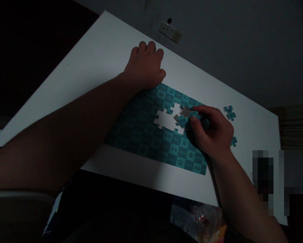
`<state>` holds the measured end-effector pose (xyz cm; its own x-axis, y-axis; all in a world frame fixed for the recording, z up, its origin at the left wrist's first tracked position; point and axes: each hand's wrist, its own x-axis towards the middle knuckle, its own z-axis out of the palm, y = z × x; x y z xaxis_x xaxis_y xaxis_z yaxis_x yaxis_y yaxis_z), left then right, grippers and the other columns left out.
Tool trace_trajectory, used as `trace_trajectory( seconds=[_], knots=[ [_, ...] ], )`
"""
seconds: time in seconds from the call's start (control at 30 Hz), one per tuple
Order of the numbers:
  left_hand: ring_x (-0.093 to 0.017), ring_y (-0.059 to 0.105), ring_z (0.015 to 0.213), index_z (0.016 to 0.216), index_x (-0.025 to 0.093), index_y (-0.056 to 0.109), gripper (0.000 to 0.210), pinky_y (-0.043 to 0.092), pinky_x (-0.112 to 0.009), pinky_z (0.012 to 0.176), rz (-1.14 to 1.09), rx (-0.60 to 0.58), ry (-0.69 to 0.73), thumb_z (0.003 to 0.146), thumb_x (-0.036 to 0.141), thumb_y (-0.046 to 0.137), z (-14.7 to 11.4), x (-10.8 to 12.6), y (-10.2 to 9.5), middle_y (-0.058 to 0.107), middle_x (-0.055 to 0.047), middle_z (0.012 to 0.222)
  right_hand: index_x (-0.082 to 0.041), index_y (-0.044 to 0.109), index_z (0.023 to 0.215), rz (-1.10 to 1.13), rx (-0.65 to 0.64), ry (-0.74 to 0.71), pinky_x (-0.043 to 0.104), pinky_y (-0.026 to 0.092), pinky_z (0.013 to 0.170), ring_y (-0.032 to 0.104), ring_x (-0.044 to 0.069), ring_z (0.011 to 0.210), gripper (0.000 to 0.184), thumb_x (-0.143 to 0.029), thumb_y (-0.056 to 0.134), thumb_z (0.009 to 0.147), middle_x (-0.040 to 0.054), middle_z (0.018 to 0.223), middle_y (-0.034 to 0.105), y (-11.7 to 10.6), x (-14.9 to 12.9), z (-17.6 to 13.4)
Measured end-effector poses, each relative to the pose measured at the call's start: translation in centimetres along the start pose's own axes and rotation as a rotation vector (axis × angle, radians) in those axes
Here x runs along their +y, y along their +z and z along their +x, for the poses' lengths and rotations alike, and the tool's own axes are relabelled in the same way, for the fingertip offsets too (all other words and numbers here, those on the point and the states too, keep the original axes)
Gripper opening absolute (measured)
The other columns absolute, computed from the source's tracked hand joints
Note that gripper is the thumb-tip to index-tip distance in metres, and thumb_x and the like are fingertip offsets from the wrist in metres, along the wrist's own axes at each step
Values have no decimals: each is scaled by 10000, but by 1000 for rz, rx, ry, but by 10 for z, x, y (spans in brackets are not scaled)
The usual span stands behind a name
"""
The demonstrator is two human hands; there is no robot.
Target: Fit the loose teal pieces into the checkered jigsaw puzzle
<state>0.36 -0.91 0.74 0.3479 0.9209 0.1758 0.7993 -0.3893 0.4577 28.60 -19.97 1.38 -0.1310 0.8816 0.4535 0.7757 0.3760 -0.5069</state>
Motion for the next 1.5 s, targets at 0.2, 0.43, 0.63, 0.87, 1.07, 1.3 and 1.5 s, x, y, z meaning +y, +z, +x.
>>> trace_trajectory(
  seconds=[0.2, 0.43, 0.63, 0.87, 1.07, 1.3, 1.5],
  knots=[
    [-571, 423, 1748, 1767, 415, 804, 861, 330, -816, 1496, -27, -39, -56, 948, 604, 614, -6, 12, -9, 672, -146, 1868, -369, 936, 1321, -19, 24, -38, 566, 778, 821, 921, 376, 937, 236, -468, 869, 1118, 90, 1185, 977, 4, 5, -2],
    [-518, 469, 1741, 1764, 427, 792, 749, 398, -751, 1493, 52, -31, -41, 1040, 529, 628, -5, 10, -7, 683, -137, 1851, -355, 942, 1319, -11, 42, -75, 547, 782, 827, 936, 359, 941, 248, -413, 871, 1090, 78, 1192, 986, 4, 5, -1],
    [-524, 519, 1753, 1782, 284, 799, 743, 417, -740, 1462, 98, -17, -47, 1068, 421, 647, -6, 11, -7, 687, -192, 1851, -346, 930, 1319, -9, 35, -91, 520, 769, 811, 928, 338, 924, 236, -405, 870, 1099, 76, 1189, 987, 5, 4, 0],
    [-551, 439, 1749, 1739, 434, 810, 834, 347, -788, 1484, -11, -24, -48, 944, 601, 620, -4, 7, -5, 679, -141, 1856, -355, 930, 1335, -2, 36, -108, 505, 754, 794, 915, 320, 911, 230, -383, 870, 1114, 59, 1175, 979, 4, 3, 0],
    [-568, 426, 1738, 1728, 477, 824, 825, 323, -832, 1477, -49, -2, -41, 935, 609, 636, -4, 7, -3, 694, -111, 1856, -338, 928, 1322, -10, 38, -102, 495, 756, 806, 919, 317, 913, 234, -406, 867, 1107, 61, 1162, 980, 5, 4, 0],
    [-579, 417, 1741, 1730, 470, 828, 821, 313, -837, 1474, -63, -3, -46, 939, 610, 655, -3, 6, -3, 690, -108, 1860, -322, 920, 1303, -50, 31, -91, 469, 752, 804, 910, 297, 904, 250, -423, 844, 1086, 54, 1141, 979, 4, 3, 1],
    [-597, 409, 1724, 1789, 439, 793, 860, 321, -867, 1459, -47, -19, -30, 957, 596, 642, -2, 5, -4, 688, -120, 1871, -310, 927, 1294, -33, 37, -92, 463, 737, 794, 912, 295, 897, 240, -391, 850, 1082, 54, 1149, 984, 4, 1, 1]
  ],
)
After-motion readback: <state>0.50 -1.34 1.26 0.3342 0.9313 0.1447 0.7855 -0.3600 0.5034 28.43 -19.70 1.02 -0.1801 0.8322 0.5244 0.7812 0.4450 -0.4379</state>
